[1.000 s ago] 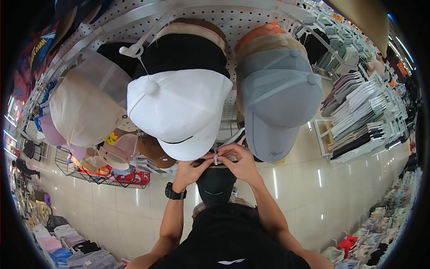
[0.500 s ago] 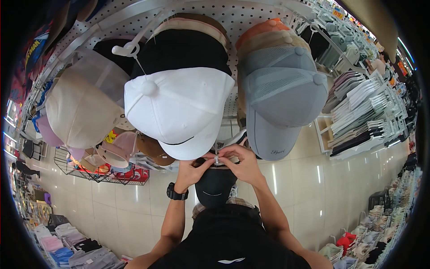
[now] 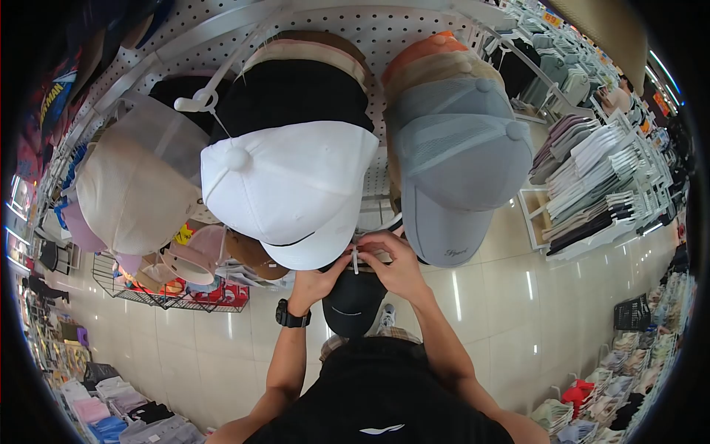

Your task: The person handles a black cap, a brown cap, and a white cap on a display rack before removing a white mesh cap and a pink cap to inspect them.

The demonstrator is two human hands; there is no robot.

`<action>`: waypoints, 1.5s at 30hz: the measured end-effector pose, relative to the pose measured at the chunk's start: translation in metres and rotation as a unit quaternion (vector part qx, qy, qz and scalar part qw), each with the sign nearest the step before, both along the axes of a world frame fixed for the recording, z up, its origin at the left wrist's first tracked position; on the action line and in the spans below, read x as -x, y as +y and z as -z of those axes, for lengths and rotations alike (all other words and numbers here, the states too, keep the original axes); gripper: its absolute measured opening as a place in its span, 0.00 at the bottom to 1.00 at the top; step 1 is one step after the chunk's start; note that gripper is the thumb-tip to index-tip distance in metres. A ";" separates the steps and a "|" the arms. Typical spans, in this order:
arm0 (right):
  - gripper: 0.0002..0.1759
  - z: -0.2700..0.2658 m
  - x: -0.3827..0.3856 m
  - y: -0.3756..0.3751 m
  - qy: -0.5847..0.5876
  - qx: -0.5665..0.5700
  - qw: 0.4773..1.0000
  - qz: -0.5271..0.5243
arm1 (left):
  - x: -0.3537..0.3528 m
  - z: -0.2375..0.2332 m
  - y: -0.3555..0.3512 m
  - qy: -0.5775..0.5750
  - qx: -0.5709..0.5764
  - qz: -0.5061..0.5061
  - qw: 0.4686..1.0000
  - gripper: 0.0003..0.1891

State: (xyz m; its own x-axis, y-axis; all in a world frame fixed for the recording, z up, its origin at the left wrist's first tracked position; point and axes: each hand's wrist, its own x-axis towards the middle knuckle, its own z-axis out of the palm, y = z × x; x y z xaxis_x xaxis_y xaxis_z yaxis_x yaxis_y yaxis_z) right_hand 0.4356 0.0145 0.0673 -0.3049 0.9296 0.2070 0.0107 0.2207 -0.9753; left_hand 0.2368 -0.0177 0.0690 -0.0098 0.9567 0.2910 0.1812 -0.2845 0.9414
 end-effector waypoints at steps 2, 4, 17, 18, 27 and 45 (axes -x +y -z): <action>0.14 -0.002 -0.001 0.002 -0.011 0.001 1.000 -0.003 | 0.001 -0.001 0.001 0.010 -0.018 0.001 1.000 0.13; 0.19 -0.004 -0.002 0.005 -0.055 -0.072 0.996 -0.002 | 0.004 0.000 0.002 0.054 -0.007 0.011 0.998 0.17; 0.28 -0.007 0.000 0.006 -0.042 -0.065 0.997 -0.024 | 0.011 0.008 0.006 0.122 0.010 0.006 0.992 0.26; 0.29 -0.003 0.000 0.008 0.002 -0.041 0.998 -0.045 | 0.012 0.011 0.007 0.117 0.004 0.009 0.993 0.26; 0.35 0.014 0.001 0.036 0.086 -0.034 0.988 -0.120 | 0.010 0.016 0.023 0.122 -0.009 0.030 0.992 0.23; 0.53 -0.021 0.002 0.096 -0.063 -0.149 0.978 -0.133 | 0.038 0.030 0.079 0.216 -0.080 0.036 0.972 0.19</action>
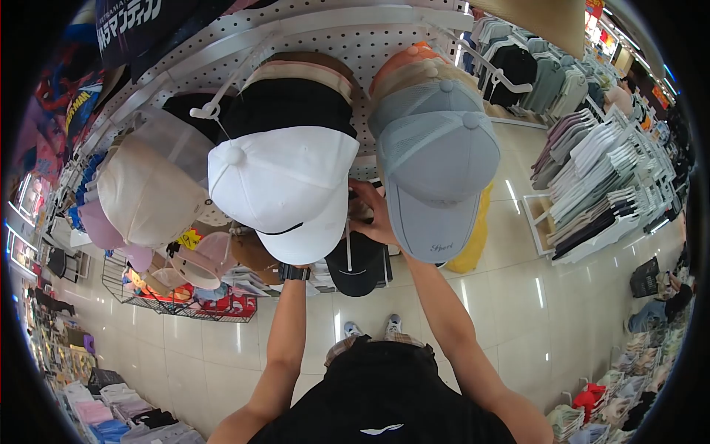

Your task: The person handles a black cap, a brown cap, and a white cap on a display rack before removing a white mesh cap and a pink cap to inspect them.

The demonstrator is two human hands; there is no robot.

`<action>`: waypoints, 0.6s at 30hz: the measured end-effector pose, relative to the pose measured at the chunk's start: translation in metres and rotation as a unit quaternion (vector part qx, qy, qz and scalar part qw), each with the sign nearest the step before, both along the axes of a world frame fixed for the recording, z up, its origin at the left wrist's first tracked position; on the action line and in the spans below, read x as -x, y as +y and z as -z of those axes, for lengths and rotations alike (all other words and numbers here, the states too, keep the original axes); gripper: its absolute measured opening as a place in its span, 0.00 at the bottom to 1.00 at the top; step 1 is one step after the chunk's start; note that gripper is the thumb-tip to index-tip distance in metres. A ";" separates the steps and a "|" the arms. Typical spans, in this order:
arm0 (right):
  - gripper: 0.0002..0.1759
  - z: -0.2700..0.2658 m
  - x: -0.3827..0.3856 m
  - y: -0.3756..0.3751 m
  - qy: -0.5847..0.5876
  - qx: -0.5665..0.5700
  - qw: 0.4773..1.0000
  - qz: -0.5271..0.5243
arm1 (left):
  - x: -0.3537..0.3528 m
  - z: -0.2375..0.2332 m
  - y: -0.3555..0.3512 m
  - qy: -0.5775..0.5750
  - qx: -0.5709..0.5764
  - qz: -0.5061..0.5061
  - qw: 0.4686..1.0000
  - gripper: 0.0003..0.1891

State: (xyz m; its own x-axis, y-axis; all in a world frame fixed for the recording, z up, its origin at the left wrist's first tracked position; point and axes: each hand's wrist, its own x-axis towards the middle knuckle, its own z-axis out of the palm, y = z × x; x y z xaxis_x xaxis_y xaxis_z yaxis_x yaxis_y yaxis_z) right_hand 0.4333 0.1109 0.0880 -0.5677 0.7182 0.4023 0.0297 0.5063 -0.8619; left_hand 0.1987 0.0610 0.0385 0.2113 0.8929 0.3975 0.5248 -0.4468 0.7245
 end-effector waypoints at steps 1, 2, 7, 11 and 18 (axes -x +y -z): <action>0.53 -0.003 -0.001 -0.001 -0.007 -0.008 1.000 0.005 | 0.001 0.000 0.001 0.008 -0.002 -0.002 1.000 0.19; 0.53 -0.018 -0.003 -0.007 -0.006 -0.008 1.000 0.005 | 0.001 0.000 0.001 0.016 -0.005 -0.004 1.000 0.19; 0.52 0.006 -0.005 -0.017 -0.137 -0.065 0.980 0.127 | -0.012 0.009 -0.013 0.075 -0.041 -0.031 0.996 0.18; 0.50 0.037 0.001 -0.032 -0.116 -0.063 0.984 0.118 | -0.034 0.007 -0.027 0.112 -0.048 -0.034 0.992 0.17; 0.46 0.059 -0.002 -0.073 -0.110 -0.064 0.978 0.168 | -0.033 0.042 -0.056 -0.006 0.035 -0.092 0.995 0.28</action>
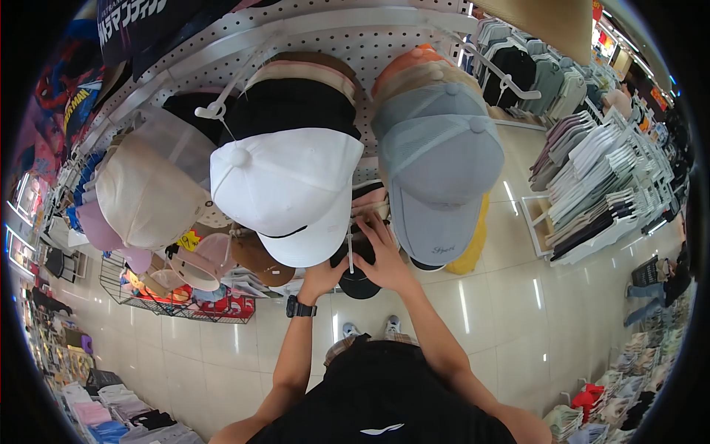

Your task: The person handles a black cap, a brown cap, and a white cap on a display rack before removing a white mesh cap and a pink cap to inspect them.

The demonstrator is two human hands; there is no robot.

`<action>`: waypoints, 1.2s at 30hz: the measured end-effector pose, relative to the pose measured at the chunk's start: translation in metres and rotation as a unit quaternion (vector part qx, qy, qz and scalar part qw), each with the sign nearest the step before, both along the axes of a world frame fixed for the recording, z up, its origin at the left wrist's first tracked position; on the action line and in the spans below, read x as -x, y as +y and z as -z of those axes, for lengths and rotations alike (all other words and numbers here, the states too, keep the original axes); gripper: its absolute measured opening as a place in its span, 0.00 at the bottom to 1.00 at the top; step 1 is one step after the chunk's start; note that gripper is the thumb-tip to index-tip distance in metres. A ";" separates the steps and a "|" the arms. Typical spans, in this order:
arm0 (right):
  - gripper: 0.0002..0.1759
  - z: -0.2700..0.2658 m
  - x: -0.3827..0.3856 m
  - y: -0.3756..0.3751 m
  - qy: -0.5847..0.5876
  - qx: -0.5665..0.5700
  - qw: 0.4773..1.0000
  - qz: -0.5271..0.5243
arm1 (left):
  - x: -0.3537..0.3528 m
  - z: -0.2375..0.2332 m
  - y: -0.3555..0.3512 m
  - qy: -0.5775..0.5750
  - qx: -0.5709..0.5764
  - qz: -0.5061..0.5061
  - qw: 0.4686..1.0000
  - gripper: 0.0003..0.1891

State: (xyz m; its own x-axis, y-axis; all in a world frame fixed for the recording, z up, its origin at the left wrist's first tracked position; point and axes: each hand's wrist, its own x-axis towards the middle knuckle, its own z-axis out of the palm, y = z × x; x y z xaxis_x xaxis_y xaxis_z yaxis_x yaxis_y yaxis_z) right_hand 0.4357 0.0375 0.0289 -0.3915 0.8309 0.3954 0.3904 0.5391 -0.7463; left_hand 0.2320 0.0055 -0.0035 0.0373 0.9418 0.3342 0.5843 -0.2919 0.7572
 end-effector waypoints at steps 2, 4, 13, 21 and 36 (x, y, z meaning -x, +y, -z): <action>0.46 0.002 -0.001 -0.009 0.000 0.011 1.000 0.010 | 0.002 0.005 -0.004 0.008 0.007 -0.008 1.000 0.32; 0.47 0.011 0.000 -0.015 -0.019 0.002 1.000 0.025 | 0.001 0.002 -0.010 -0.004 0.079 0.013 0.997 0.40; 0.54 0.040 0.013 -0.031 -0.014 -0.011 0.997 0.081 | -0.001 0.020 -0.022 -0.071 0.065 -0.023 0.995 0.44; 0.65 0.055 0.019 -0.042 0.025 -0.014 0.991 0.130 | -0.002 0.046 -0.030 -0.117 0.013 -0.051 0.992 0.45; 0.77 0.114 0.022 -0.078 0.044 0.105 0.986 0.126 | 0.026 0.092 -0.073 -0.188 0.048 -0.061 0.979 0.49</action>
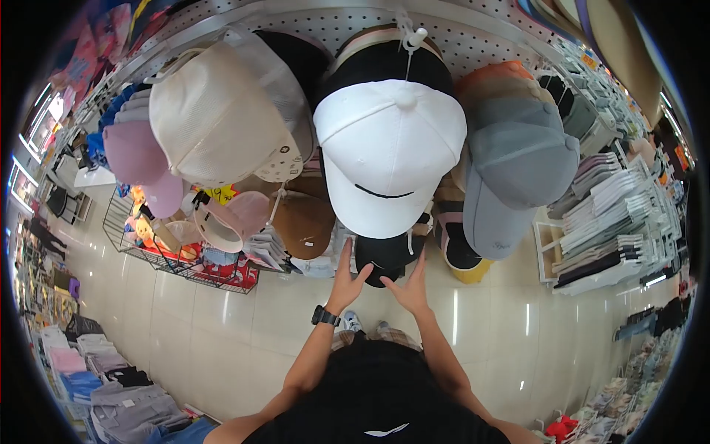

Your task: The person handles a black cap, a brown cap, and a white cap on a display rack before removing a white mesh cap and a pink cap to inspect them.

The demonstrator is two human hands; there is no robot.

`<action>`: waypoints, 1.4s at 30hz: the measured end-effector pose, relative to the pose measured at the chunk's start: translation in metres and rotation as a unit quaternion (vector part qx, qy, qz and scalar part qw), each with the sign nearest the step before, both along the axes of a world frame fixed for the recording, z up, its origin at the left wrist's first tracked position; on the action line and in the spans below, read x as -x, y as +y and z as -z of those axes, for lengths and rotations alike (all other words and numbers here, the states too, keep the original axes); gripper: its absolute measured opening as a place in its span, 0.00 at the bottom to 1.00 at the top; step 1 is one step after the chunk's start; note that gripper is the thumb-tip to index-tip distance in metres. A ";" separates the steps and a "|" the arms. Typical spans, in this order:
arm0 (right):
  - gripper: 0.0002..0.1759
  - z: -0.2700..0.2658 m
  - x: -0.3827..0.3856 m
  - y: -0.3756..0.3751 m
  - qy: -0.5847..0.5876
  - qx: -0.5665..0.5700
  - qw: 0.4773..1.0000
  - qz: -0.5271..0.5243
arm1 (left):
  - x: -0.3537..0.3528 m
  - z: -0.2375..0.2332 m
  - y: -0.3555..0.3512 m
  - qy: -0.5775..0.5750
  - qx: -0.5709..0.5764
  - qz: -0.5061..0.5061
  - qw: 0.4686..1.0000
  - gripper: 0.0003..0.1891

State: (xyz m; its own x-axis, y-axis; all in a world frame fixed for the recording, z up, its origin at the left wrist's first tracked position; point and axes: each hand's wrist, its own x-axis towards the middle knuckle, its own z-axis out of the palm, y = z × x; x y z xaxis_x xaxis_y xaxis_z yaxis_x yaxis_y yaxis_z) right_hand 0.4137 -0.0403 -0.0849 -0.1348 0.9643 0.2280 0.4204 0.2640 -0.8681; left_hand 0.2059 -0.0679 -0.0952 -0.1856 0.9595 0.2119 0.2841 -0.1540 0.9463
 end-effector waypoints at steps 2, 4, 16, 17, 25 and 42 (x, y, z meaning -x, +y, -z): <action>0.74 0.024 -0.006 -0.003 -0.089 0.030 0.995 -0.031 | 0.004 0.000 -0.017 -0.055 0.088 -0.023 0.994 0.47; 0.72 0.041 -0.011 -0.004 -0.105 0.025 0.993 -0.041 | 0.007 0.003 -0.034 -0.054 0.105 -0.041 0.992 0.46; 0.40 0.069 -0.029 -0.007 -0.221 -0.047 0.969 -0.104 | 0.017 0.020 -0.125 -0.040 0.163 -0.142 0.976 0.33; 0.33 0.071 -0.030 -0.009 -0.251 -0.074 0.959 -0.112 | 0.019 0.021 -0.131 -0.052 0.158 -0.154 0.974 0.31; 0.19 0.059 -0.038 -0.011 -0.363 -0.034 0.914 -0.176 | 0.069 0.030 -0.117 -0.074 0.145 -0.189 0.968 0.25; 0.25 0.084 0.091 -0.065 -0.147 0.204 0.958 -0.142 | 0.181 0.047 -0.029 -0.476 0.197 -0.096 0.852 0.38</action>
State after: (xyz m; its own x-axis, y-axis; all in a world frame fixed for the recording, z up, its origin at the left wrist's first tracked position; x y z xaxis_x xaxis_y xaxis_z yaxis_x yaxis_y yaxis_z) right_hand 0.3228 -0.1048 -0.1687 -0.4051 0.8803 -0.2469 0.6236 0.0685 -0.7787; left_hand 0.0251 -0.0968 -0.1426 -0.2556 0.8540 -0.4532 -0.6569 0.1905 0.7295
